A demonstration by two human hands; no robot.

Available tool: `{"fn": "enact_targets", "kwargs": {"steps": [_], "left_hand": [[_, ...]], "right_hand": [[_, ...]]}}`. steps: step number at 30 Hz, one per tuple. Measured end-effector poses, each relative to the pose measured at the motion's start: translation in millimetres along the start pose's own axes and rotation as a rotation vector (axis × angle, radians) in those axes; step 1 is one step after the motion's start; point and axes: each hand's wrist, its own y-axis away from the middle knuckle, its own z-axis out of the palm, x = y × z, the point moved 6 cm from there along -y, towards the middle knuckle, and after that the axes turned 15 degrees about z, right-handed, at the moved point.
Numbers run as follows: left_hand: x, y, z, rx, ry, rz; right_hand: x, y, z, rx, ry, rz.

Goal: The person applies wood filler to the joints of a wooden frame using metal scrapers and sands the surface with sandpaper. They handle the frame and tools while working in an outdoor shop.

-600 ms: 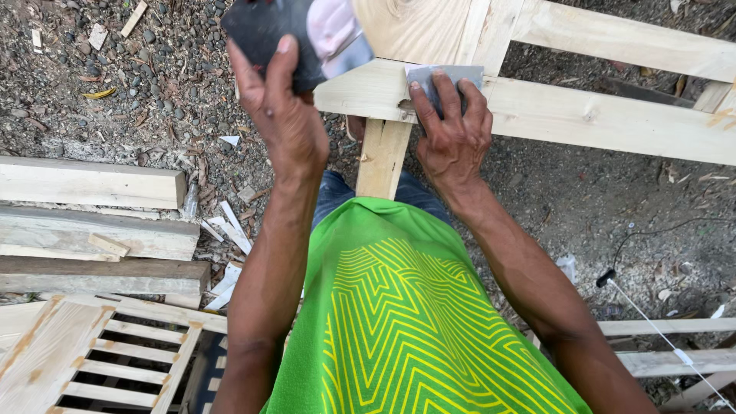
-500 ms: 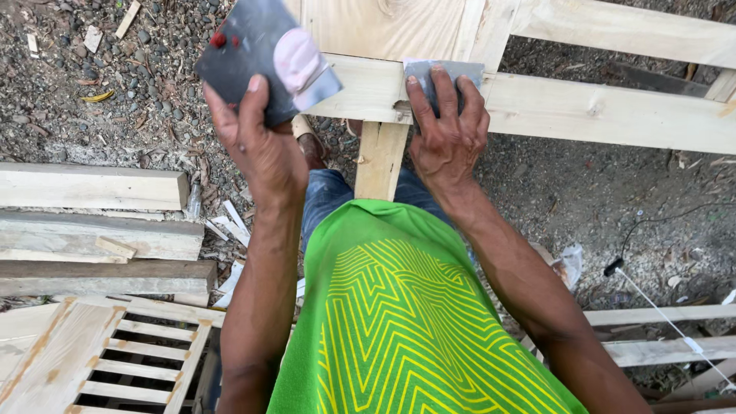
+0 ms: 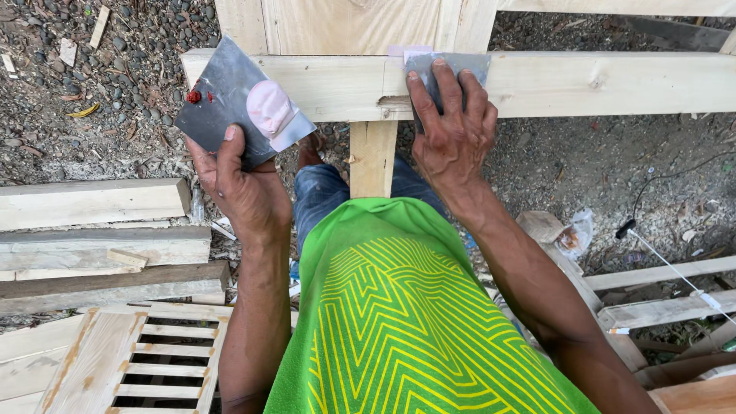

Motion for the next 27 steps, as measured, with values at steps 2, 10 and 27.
{"fn": "enact_targets", "kwargs": {"steps": [2,10,27], "left_hand": [[1.3,-1.3,-1.8,0.008,-0.016,-0.008],[4.1,-2.1,-8.7,0.004,-0.022,-0.009],[8.8,-0.2,-29.5,0.052,-0.004,0.031]], "right_hand": [[5.5,7.0,-0.3,-0.039,-0.017,-0.002],[7.2,7.1,7.6,0.0,0.029,0.019],[-44.8,-4.8,2.3,-0.049,-0.038,-0.019]]}}
